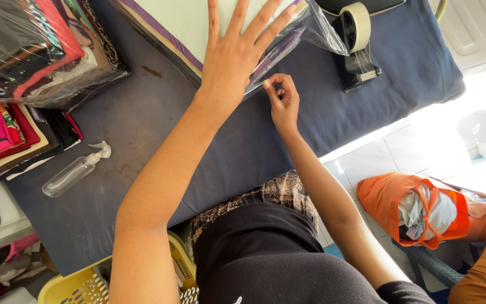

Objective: The person seals a stack of folded clothes inside a clear plastic bag using a tape dispenser. They repeatedly apply tape strips to the bag's opening, smooth the edges, and adjust the package on the table.

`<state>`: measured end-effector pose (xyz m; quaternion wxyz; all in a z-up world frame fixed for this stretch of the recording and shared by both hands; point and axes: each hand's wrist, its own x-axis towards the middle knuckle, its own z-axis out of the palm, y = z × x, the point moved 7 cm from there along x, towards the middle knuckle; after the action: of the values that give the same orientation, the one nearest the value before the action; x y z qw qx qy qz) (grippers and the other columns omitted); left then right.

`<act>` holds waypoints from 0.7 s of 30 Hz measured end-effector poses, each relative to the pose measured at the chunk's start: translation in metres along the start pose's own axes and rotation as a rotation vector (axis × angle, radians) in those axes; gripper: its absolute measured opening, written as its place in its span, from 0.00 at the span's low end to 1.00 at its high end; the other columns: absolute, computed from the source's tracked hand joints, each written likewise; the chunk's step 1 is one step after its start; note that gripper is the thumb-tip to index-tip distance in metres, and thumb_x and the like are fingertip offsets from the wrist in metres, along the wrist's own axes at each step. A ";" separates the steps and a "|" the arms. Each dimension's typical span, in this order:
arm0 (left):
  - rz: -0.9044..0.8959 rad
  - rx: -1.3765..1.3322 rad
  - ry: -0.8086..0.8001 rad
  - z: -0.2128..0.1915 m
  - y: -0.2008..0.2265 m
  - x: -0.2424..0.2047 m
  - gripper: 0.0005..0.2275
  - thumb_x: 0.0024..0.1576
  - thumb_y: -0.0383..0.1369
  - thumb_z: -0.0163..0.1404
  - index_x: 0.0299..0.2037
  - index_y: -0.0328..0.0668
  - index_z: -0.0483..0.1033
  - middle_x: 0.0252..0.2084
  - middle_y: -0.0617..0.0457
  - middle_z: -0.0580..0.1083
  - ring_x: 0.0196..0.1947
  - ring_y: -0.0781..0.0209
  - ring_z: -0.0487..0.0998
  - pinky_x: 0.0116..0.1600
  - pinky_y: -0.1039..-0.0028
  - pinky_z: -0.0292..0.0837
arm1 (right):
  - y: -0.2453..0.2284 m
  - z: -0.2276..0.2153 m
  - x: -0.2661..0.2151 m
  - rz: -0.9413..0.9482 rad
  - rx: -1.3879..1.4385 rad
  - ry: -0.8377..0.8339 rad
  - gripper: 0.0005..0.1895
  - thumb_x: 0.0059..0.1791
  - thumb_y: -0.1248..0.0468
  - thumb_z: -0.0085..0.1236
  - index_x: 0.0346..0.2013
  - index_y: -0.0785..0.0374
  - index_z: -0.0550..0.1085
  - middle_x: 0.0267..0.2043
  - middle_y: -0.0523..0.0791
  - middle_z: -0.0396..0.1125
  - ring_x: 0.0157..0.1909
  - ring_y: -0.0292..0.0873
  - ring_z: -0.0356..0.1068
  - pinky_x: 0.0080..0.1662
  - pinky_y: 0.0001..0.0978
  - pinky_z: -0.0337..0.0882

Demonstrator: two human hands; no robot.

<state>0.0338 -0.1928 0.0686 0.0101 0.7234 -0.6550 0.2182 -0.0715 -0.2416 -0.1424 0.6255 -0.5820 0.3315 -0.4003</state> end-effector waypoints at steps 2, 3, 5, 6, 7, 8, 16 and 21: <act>0.001 -0.008 -0.004 0.001 -0.001 0.000 0.48 0.49 0.15 0.54 0.80 0.64 0.49 0.81 0.64 0.47 0.81 0.48 0.45 0.76 0.34 0.31 | 0.002 0.002 0.004 -0.001 0.008 -0.008 0.04 0.54 0.70 0.62 0.38 0.62 0.74 0.42 0.36 0.65 0.34 0.27 0.57 0.35 0.22 0.57; 0.004 -0.004 -0.008 0.002 -0.001 0.000 0.48 0.49 0.15 0.54 0.80 0.64 0.49 0.82 0.64 0.47 0.81 0.48 0.45 0.76 0.34 0.31 | 0.003 0.003 0.005 0.001 0.012 -0.011 0.04 0.54 0.70 0.62 0.38 0.62 0.74 0.42 0.36 0.64 0.34 0.27 0.57 0.35 0.22 0.57; 0.008 -0.003 -0.014 0.002 -0.001 0.000 0.48 0.48 0.15 0.53 0.81 0.64 0.48 0.82 0.63 0.46 0.81 0.47 0.44 0.77 0.34 0.31 | 0.006 0.005 0.008 0.014 0.032 -0.017 0.03 0.53 0.70 0.61 0.39 0.62 0.74 0.42 0.36 0.65 0.34 0.27 0.57 0.35 0.22 0.57; 0.010 -0.006 -0.015 0.002 -0.002 0.000 0.49 0.48 0.14 0.53 0.81 0.64 0.48 0.81 0.63 0.46 0.81 0.48 0.44 0.77 0.34 0.31 | 0.007 0.006 0.009 0.020 0.042 -0.020 0.03 0.53 0.69 0.61 0.39 0.62 0.74 0.42 0.36 0.65 0.34 0.27 0.57 0.35 0.22 0.57; 0.012 -0.010 -0.017 0.002 -0.002 0.000 0.50 0.47 0.14 0.53 0.81 0.64 0.48 0.80 0.64 0.46 0.81 0.48 0.44 0.78 0.34 0.31 | 0.007 0.006 0.010 0.008 0.020 -0.016 0.03 0.53 0.69 0.61 0.39 0.62 0.74 0.42 0.36 0.65 0.35 0.27 0.58 0.36 0.23 0.58; 0.010 -0.013 -0.009 0.001 -0.001 -0.001 0.49 0.48 0.14 0.53 0.81 0.64 0.47 0.81 0.63 0.45 0.81 0.48 0.43 0.78 0.34 0.31 | 0.007 0.006 0.011 -0.004 -0.002 -0.013 0.03 0.54 0.69 0.62 0.39 0.62 0.74 0.42 0.36 0.65 0.35 0.28 0.58 0.37 0.23 0.58; 0.016 0.046 -0.011 -0.004 -0.001 0.001 0.49 0.49 0.15 0.53 0.81 0.64 0.47 0.81 0.63 0.44 0.82 0.48 0.42 0.78 0.35 0.30 | 0.008 0.010 0.013 -0.063 -0.056 0.018 0.05 0.53 0.68 0.62 0.38 0.62 0.73 0.46 0.37 0.66 0.39 0.31 0.62 0.40 0.23 0.60; 0.008 0.001 -0.031 -0.003 -0.001 0.005 0.48 0.49 0.15 0.54 0.81 0.61 0.47 0.81 0.62 0.44 0.81 0.46 0.42 0.78 0.34 0.31 | 0.010 0.011 0.013 -0.086 -0.119 0.070 0.06 0.54 0.67 0.63 0.39 0.62 0.72 0.46 0.37 0.66 0.41 0.32 0.63 0.41 0.24 0.60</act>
<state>0.0337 -0.1961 0.0736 -0.0015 0.7242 -0.6577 0.2074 -0.0542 -0.2481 -0.1506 0.5601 -0.6174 0.3511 -0.4265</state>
